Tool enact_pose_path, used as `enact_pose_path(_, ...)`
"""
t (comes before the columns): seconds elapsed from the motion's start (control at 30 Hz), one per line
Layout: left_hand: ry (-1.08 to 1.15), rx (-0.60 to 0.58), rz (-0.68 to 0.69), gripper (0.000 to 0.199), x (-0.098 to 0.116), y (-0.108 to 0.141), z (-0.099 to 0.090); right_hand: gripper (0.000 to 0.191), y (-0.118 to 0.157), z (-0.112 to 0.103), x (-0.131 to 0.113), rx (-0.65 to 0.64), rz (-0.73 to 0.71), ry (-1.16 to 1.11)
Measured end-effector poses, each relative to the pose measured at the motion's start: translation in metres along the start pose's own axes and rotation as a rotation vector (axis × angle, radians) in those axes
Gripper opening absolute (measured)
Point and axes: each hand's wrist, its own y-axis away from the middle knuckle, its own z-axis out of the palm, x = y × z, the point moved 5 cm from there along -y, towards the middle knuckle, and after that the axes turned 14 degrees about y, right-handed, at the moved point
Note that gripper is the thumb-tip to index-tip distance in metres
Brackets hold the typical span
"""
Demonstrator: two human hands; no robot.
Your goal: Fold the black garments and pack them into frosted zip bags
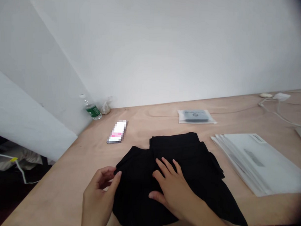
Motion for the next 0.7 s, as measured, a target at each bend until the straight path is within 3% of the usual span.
enact_pose_path(0.1, -0.031, -0.009, 0.214, 0.018, 0.033, 0.013, 0.023, 0.035, 0.0, -0.004, 0.004, 0.037, 0.009, -0.106)
enact_pose_path(0.2, -0.045, -0.168, 0.617, 0.004, 0.064, 0.039, 0.062, 0.024, 0.004, -0.015, 0.022, 0.165, 0.178, -0.38)
enact_pose_path(0.27, -0.066, -0.292, 0.801, 0.012, 0.071, 0.057, 0.088, 0.028, 0.008, -0.019, 0.039, 0.252, 0.354, -0.606)
enact_pose_path(0.33, -0.101, -0.392, 0.894, 0.018, 0.068, 0.07, 0.108, 0.031, 0.011, -0.019, 0.051, 0.286, 0.471, -0.772)
enact_pose_path(0.43, -0.142, -0.494, 0.96, 0.023, 0.061, 0.08, 0.124, 0.03, 0.01, -0.015, 0.06, 0.254, 0.506, -0.843)
enact_pose_path(0.53, -0.129, -0.521, 0.979, 0.023, 0.057, 0.083, 0.121, 0.029, 0.008, -0.015, 0.064, 0.256, 0.498, -0.736)
enact_pose_path(0.63, -0.124, -0.401, 0.906, 0.018, 0.054, 0.077, 0.103, 0.027, 0.012, -0.023, 0.069, 0.309, 0.519, -0.52)
enact_pose_path(0.7, -0.212, -0.28, 0.716, 0.022, 0.046, 0.066, 0.092, 0.028, 0.017, -0.028, 0.072, 0.328, 0.546, -0.317)
